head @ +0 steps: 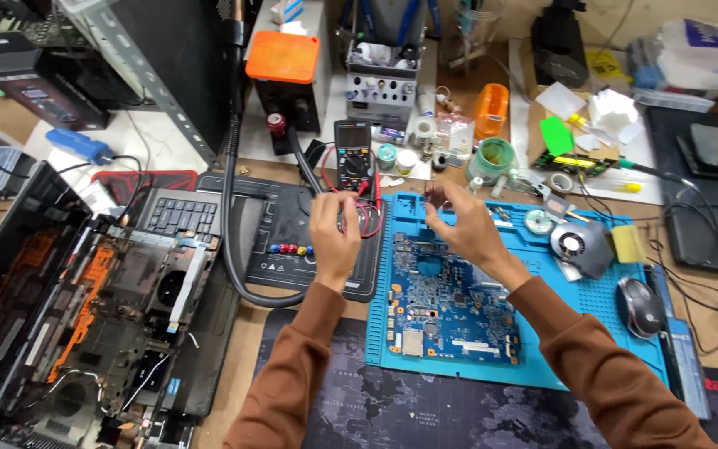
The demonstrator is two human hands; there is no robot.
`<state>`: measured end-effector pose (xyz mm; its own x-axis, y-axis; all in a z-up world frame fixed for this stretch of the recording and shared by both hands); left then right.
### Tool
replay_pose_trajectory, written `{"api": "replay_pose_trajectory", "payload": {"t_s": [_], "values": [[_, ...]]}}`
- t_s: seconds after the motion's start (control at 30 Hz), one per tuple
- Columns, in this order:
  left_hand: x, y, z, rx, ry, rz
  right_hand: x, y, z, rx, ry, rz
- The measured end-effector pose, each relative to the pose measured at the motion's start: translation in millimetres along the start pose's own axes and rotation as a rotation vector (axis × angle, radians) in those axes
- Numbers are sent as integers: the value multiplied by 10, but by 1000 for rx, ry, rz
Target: Diagnosing and repairing a laptop motherboard using a multimeter and hot air station
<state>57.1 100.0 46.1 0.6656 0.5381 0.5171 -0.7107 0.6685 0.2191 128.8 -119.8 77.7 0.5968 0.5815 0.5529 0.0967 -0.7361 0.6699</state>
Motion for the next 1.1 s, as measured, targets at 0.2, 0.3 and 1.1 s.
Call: {"api": "replay_pose_trajectory", "payload": {"t_s": [0.2, 0.3, 1.1], "values": [[663, 362, -164, 170, 26, 92, 427, -304, -440, 37, 178, -63], [1016, 465, -433, 256, 36, 172, 570, -407, -784, 173, 137, -208], [2154, 494, -1192, 403, 411, 140, 407, -364, -642, 276, 34, -254]]}}
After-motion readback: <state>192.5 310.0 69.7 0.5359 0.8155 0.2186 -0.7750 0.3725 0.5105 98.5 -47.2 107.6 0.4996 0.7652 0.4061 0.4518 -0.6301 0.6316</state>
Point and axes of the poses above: each hand's wrist, its own x-axis towards the middle knuckle, its own y-axis out of the back of the hand, z = x × y, the point moved 3 cm from there along x, towards the middle knuckle, and after that the axes turned 14 degrees about y, right-handed, at the moved point
